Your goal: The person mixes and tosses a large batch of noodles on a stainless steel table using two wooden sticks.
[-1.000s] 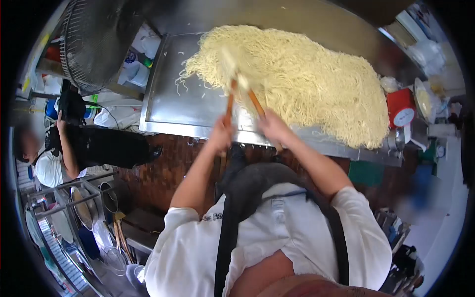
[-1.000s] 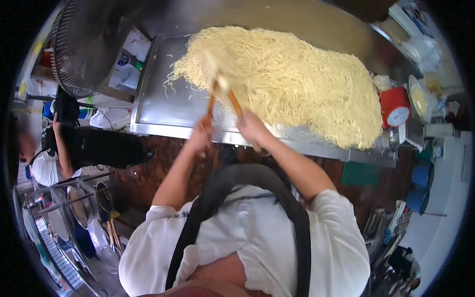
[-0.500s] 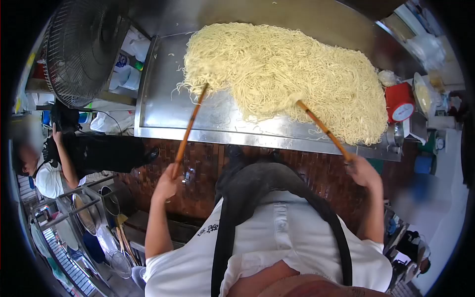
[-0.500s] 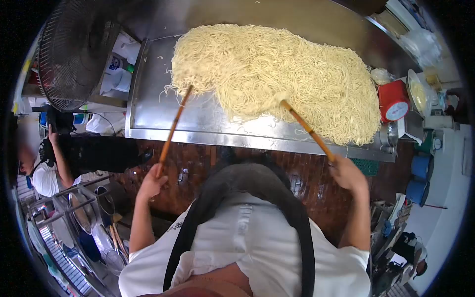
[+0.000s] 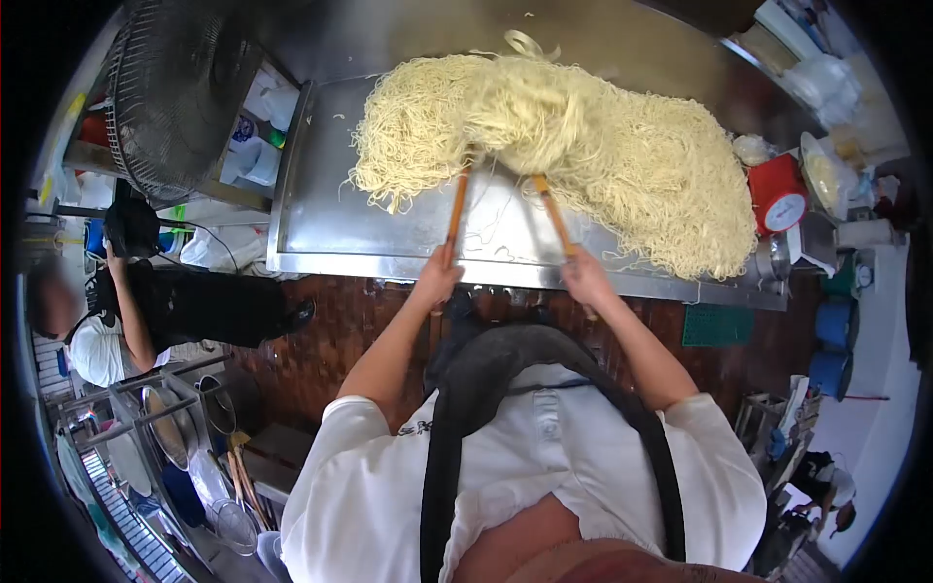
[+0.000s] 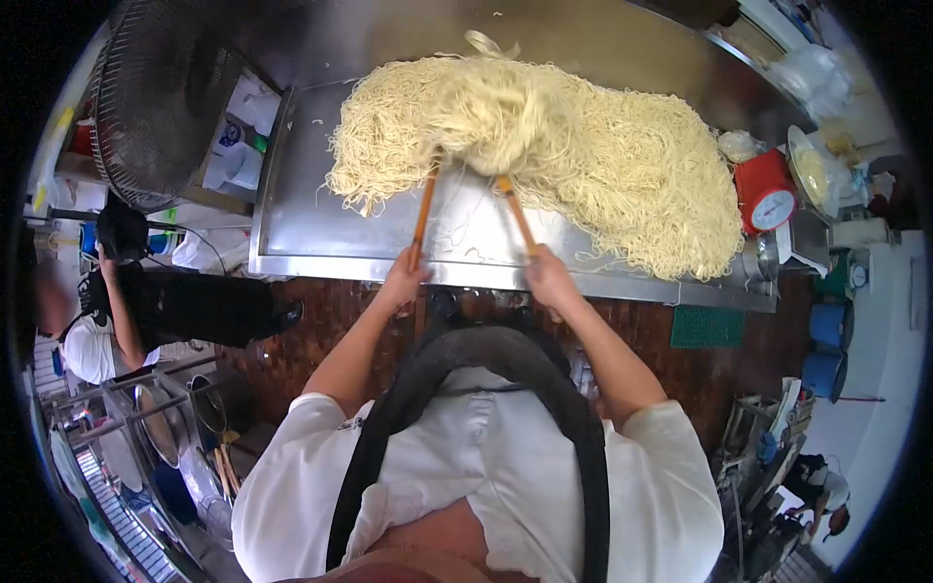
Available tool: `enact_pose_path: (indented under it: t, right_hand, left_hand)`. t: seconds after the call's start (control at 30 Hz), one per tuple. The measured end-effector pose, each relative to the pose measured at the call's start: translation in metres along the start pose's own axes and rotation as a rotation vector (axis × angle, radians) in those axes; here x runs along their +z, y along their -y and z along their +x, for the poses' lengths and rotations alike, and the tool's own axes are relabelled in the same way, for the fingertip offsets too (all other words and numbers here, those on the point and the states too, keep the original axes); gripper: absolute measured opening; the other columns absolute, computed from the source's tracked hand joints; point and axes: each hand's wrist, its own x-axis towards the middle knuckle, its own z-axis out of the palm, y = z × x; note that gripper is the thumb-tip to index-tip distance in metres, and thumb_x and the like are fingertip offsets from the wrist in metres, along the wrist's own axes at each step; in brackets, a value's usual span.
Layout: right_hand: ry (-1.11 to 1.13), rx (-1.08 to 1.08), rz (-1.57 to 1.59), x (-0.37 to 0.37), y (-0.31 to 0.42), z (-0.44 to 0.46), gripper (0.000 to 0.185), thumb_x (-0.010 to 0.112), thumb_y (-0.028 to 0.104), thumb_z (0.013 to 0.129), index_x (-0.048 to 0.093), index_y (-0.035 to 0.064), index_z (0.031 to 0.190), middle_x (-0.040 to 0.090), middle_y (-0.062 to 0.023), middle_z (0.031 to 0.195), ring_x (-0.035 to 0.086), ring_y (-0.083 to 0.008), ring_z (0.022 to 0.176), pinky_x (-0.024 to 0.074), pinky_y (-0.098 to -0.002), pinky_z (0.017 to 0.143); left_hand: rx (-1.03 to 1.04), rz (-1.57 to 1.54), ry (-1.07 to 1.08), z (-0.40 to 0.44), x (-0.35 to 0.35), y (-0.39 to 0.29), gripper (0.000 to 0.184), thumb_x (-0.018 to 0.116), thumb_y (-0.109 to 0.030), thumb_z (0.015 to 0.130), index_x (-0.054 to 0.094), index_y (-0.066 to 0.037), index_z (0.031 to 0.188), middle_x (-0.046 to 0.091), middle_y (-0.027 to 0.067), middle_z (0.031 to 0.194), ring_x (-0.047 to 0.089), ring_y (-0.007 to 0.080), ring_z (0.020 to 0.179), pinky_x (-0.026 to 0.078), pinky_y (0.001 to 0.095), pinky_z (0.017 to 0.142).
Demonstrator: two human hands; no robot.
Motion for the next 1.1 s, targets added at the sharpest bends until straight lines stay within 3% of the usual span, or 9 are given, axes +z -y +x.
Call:
enact_pose_path:
  t: [0.17,0.3,0.53,0.6,0.67,0.77,0.83,0.97,1.1]
  right_hand:
    - [0.100,-0.045,0.095,-0.011,0.104,0.028,0.030,0.061,0.020,0.090,0.051,-0.0021,0.108,0.066,-0.0275,0.089,0.065,-0.0459,0.084,0.0519,-0.0496,0.075]
    - [0.077,-0.133,-0.206,-0.064,0.098,0.010,0.025,0.057,0.016,0.092,0.052,0.0002,0.110,0.067,-0.0264,0.095,0.066,-0.0414,0.090,0.0504,-0.0496,0.076]
    - [0.239,0.407,-0.450,-0.275,0.034,-0.141,0.029,0.058,0.008,0.091,0.061,0.0010,0.119,0.066,-0.0290,0.100,0.060,-0.0497,0.101,0.0495,-0.0492,0.086]
    - [0.178,0.404,-0.456,-0.270,-0.008,-0.131,0.031,0.057,0.009,0.091,0.061,0.0007,0.121,0.067,-0.0291,0.104,0.062,-0.0484,0.102,0.0495,-0.0493,0.088]
    - [0.245,0.182,-0.560,-0.213,-0.112,-0.071,0.032,0.055,0.009,0.091,0.061,-0.0005,0.121,0.067,-0.0292,0.109,0.063,-0.0464,0.105,0.0493,-0.0495,0.092]
    - [0.177,0.045,-0.334,-0.097,-0.117,0.043,0.031,0.055,0.016,0.093,0.057,-0.0051,0.115,0.066,-0.0319,0.104,0.063,-0.0475,0.102,0.0495,-0.0499,0.090]
    - [0.156,-0.010,-0.275,-0.082,-0.079,0.075,0.029,0.055,0.021,0.095,0.054,-0.0026,0.112,0.066,-0.0290,0.093,0.064,-0.0473,0.089,0.0502,-0.0525,0.081]
    - [0.110,-0.010,-0.196,-0.103,-0.071,0.025,0.027,0.053,0.017,0.093,0.054,-0.0029,0.111,0.065,-0.0289,0.091,0.063,-0.0480,0.087,0.0506,-0.0529,0.080]
    - [0.052,-0.153,-0.082,-0.047,-0.150,-0.012,0.029,0.059,0.022,0.092,0.053,0.0002,0.111,0.064,-0.0254,0.088,0.063,-0.0445,0.085,0.0502,-0.0508,0.076]
  left_hand:
    - [-0.199,-0.430,0.053,0.018,-0.046,-0.091,0.036,0.067,-0.011,0.089,0.051,-0.010,0.122,0.052,0.0005,0.074,0.045,0.0111,0.047,0.034,0.0300,0.037]
    - [-0.253,-0.438,-0.153,0.010,-0.115,-0.046,0.045,0.066,-0.008,0.090,0.048,-0.010,0.131,0.052,-0.0003,0.077,0.043,0.0119,0.043,0.032,0.0313,0.034]
    - [-0.564,0.108,0.199,-0.181,-0.207,-0.064,0.036,0.066,-0.006,0.087,0.057,-0.005,0.122,0.058,0.0032,0.091,0.056,0.0146,0.071,0.049,0.0317,0.065]
    - [-0.268,0.207,0.160,-0.187,-0.176,-0.079,0.044,0.065,-0.005,0.086,0.056,-0.004,0.130,0.062,0.0060,0.099,0.061,0.0178,0.090,0.051,0.0353,0.087]
    - [-0.285,0.413,0.231,-0.142,-0.123,-0.055,0.054,0.062,-0.010,0.088,0.049,-0.004,0.141,0.065,0.0274,0.121,0.061,0.0427,0.118,0.049,0.0456,0.099]
    - [-0.215,0.373,0.195,-0.047,-0.031,-0.059,0.049,0.063,-0.015,0.090,0.049,0.000,0.134,0.063,0.0329,0.115,0.057,0.0514,0.113,0.048,0.0519,0.093]
    - [-0.399,0.045,0.190,-0.013,-0.002,-0.125,0.032,0.066,-0.012,0.090,0.052,-0.002,0.116,0.062,0.0143,0.086,0.065,0.0276,0.077,0.051,0.0406,0.068]
    - [-0.132,-0.117,0.013,-0.023,0.013,-0.093,0.030,0.069,-0.012,0.090,0.050,-0.006,0.113,0.053,0.0027,0.072,0.051,0.0165,0.051,0.043,0.0341,0.047]
    - [-0.168,0.090,-0.071,-0.047,0.071,-0.069,0.028,0.069,-0.011,0.088,0.053,-0.002,0.109,0.062,0.0133,0.088,0.064,0.0315,0.087,0.051,0.0398,0.083]
